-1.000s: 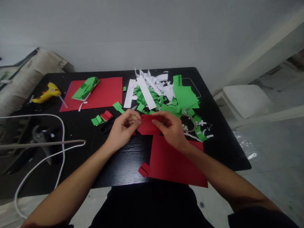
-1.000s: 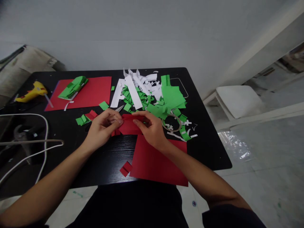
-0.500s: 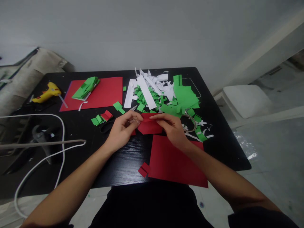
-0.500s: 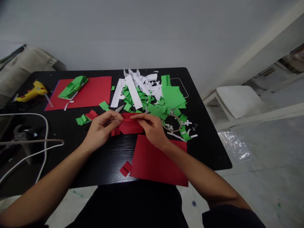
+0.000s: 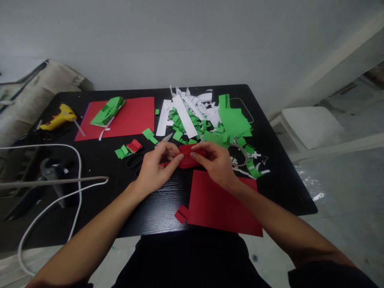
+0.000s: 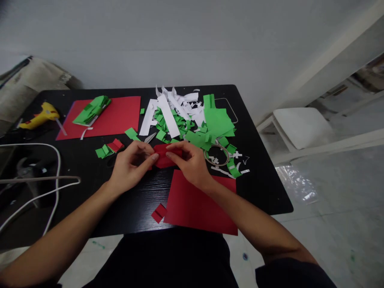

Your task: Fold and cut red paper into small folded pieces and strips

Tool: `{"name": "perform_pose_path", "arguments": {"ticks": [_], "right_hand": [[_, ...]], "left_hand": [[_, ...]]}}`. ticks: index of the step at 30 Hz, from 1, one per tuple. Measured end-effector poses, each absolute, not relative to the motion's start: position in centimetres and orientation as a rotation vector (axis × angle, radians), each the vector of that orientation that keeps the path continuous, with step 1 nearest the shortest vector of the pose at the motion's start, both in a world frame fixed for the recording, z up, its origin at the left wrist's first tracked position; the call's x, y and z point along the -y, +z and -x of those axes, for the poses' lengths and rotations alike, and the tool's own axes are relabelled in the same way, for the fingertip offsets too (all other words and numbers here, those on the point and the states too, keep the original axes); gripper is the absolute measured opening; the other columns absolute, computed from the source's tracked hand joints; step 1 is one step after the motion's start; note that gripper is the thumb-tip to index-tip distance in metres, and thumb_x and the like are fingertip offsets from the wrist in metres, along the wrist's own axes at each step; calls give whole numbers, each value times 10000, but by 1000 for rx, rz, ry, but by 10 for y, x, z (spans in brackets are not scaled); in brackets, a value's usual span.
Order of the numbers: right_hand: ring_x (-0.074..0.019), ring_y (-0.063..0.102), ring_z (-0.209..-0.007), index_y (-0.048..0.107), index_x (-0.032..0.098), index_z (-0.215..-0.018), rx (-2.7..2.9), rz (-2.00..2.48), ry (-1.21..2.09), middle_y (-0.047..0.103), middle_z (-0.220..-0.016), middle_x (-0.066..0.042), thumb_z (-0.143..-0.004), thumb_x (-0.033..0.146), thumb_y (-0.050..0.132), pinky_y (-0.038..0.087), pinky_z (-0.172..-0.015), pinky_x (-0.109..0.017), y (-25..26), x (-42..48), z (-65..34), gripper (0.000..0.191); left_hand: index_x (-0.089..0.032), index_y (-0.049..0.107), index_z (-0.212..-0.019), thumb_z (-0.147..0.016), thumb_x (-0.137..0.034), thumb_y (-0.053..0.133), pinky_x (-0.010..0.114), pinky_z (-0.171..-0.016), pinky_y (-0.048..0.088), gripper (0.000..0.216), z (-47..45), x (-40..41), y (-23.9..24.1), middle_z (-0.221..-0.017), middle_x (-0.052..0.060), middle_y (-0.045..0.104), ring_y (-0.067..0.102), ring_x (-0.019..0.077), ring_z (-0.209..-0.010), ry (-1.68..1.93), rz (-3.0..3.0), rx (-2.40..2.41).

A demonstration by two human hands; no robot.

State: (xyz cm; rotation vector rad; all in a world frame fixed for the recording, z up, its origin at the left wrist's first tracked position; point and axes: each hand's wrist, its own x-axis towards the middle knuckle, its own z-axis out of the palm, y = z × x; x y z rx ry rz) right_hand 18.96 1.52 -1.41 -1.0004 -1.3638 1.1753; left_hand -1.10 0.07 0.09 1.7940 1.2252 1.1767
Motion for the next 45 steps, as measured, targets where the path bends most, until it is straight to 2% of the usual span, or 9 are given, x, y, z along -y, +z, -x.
{"name": "perform_pose_path", "arguments": {"ticks": [5,8,22,26,32,35,39,42,45], "right_hand": [[-216,791,-874,649,279,-1213,1243,982,1348,817,-953,-6,-816,345,870,668,-824,-383,-12,-12,-189,460],[-232,807,-868,591,296,-1263,1201,984,1406,819,-946,0,-780,358,905,688,-819,-396,-8,-10,-188,579],[-213,776,-732,637,269,-1136,1207,1081,1348,797,-808,11,-804,438,874,653,-668,-358,-10,-16,-192,441],[-204,772,-762,684,252,-1093,1164,1061,1366,820,-874,-7,-782,430,887,650,-716,-358,-12,-16,-192,412],[-218,742,-931,769,257,-968,1287,1039,1162,787,-981,-22,-794,372,883,622,-904,-412,-12,-17,-192,238],[-166,663,-785,773,278,-1037,1329,1089,1020,697,-826,23,-758,322,914,594,-781,-339,-10,-17,-194,315],[-110,530,-519,712,286,-1194,1332,1058,1248,552,-579,101,-809,357,872,497,-533,-262,-6,-14,-194,423],[-122,647,-582,705,284,-1174,1308,958,1402,720,-738,54,-800,374,874,578,-577,-274,-4,-13,-192,420],[-146,735,-720,745,269,-1040,1285,900,1452,786,-912,10,-788,345,886,662,-713,-312,-5,-12,-191,298]], "left_hand": [[-216,568,-1029,-952,-267,714,233,-663,526,173,12,-3,-8,-843,-16,683,666,115,-721,1224,-1661,-1172],[-216,568,-1020,-955,-276,714,237,-656,514,171,12,-2,-8,-828,-15,682,656,116,-711,1193,-1686,-1187],[-216,599,-1055,-970,-303,697,242,-606,461,156,10,-2,-5,-758,-22,660,594,114,-653,1226,-1522,-1149],[-214,659,-1143,-913,-327,766,240,-630,503,277,10,-5,-5,-783,-18,705,632,119,-664,1144,-1497,-1140],[-247,807,-937,-886,-291,801,292,-696,526,67,15,-7,1,-876,20,725,639,157,-764,1249,-1798,-1283],[-294,848,-982,-876,-268,817,280,-631,476,113,17,-6,4,-801,11,700,606,158,-724,1333,-1874,-1382],[-295,848,-1080,-924,-265,765,281,-628,487,179,17,-3,3,-802,10,781,645,154,-675,1273,-1893,-1359],[-296,843,-1109,-938,-231,733,294,-699,538,213,17,-2,1,-839,13,805,686,155,-702,1264,-1921,-1296],[-289,843,-1098,-924,-199,724,285,-707,558,229,16,-3,1,-881,23,803,700,147,-724,1259,-1843,-1256]]}}
